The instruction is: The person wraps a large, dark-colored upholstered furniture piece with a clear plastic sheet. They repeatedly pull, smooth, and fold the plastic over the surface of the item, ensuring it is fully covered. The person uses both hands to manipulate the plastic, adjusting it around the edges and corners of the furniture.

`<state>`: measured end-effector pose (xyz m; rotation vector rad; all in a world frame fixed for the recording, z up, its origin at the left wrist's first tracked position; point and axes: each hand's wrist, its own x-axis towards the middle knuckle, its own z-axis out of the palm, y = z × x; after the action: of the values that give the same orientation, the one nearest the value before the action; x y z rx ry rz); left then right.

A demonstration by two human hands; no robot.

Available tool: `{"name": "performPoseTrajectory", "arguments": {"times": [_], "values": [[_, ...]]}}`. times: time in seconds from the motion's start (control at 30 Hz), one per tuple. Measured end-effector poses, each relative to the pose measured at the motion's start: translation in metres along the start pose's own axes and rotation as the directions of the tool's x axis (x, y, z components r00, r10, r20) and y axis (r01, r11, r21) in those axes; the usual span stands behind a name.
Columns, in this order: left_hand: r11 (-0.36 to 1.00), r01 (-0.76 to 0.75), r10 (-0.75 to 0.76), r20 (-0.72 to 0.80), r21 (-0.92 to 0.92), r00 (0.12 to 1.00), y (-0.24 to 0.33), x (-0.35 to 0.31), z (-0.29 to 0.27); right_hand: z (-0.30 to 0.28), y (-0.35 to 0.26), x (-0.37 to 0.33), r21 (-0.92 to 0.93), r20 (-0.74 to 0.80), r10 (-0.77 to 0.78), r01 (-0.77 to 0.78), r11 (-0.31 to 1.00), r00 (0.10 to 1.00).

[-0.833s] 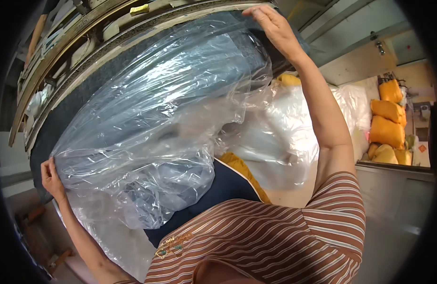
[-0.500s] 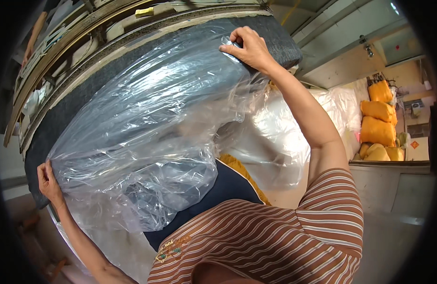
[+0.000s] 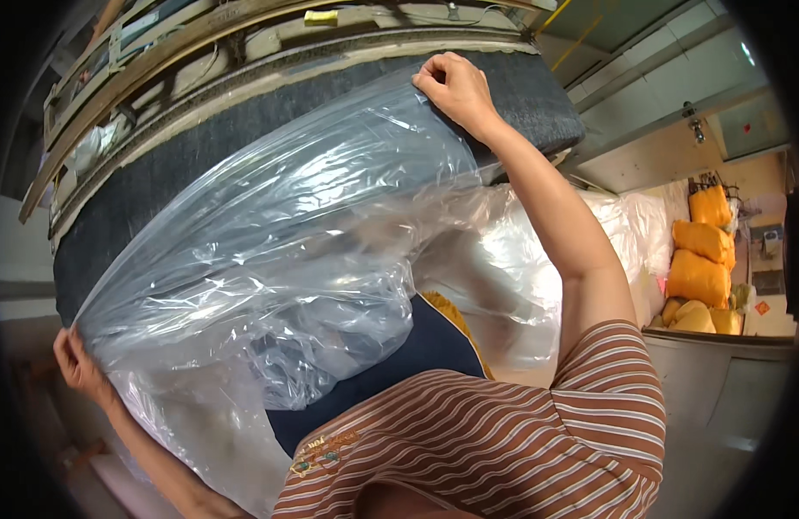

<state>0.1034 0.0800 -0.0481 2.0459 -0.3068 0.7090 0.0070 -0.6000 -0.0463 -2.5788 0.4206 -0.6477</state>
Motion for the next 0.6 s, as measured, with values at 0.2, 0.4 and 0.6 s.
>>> {"name": "performPoseTrajectory", "arguments": {"times": [0.2, 0.4, 0.6], "values": [[0.968, -0.095, 0.082, 0.068, 0.231, 0.994, 0.066, -0.079, -0.059, 0.004, 0.004, 0.005, 0.05, 0.046, 0.028, -0.03, 0.998, 0.999], [0.956, 0.035, -0.082, 0.152, 0.291, 0.985, 0.076, -0.146, -0.043, 0.009, 0.033, 0.032, 0.197, 0.192, -0.083, 0.044, 0.979, 0.978], [0.876, 0.367, -0.415, -0.098, -0.313, 0.905, 0.077, -0.07, -0.008, -0.027, -0.005, 0.06, 0.668, 0.08, -0.18, 0.081, 0.74, 0.981]]}}
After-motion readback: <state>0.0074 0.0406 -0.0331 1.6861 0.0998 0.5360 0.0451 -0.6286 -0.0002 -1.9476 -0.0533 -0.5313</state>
